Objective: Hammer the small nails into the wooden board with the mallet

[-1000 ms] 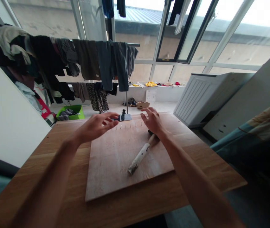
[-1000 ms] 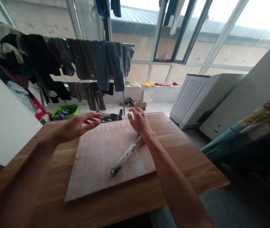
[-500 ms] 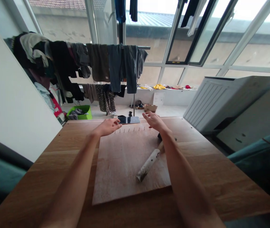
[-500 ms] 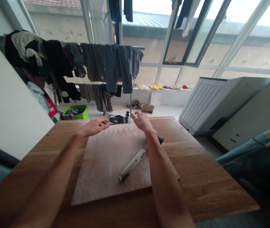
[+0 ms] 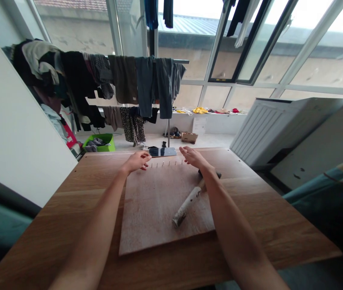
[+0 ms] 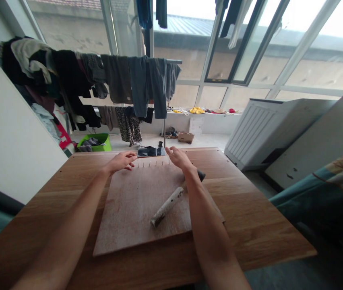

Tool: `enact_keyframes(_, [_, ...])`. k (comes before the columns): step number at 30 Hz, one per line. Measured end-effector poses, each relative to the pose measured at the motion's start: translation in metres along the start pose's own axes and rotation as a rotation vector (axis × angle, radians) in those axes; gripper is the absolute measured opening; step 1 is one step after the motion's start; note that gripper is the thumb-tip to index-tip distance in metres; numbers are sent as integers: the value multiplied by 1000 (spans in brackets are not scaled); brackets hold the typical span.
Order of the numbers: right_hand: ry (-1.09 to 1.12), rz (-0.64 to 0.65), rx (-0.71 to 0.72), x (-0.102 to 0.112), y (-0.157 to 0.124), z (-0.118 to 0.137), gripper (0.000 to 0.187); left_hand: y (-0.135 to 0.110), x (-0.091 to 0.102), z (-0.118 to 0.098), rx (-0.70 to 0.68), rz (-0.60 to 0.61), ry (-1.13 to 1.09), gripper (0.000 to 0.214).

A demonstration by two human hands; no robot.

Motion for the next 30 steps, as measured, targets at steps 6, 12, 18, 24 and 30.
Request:
enact_keyframes(6, [14, -47, -12, 2, 4, -2, 46, 1, -4, 8, 69, -42, -120, 25])
enact_keyframes(12, [74, -258, 37, 30, -2, 17, 41, 2, -2, 0, 60, -75, -195, 15])
enact_keyframes(18, [-117, -90, 71, 2, -6, 20, 36, 3, 7, -16, -35, -153, -175, 11])
enact_keyframes(24, [-148, -42, 43, -7, -9, 18, 37, 1, -3, -19, -53, -61, 16, 16])
enact_keyframes(30, [-121, -14, 29, -6, -11, 21, 36, 1, -21, -10, 0, 13, -91, 19])
Point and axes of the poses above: each hand's wrist, its own y-axis towards the middle knuckle, its own x-axis out of the back of the hand, z = x × y, the point moved 8 cm from there along y, towards the middle knuckle, and after that the axes turned 9 degrees about -x, right-handed, at the moved point
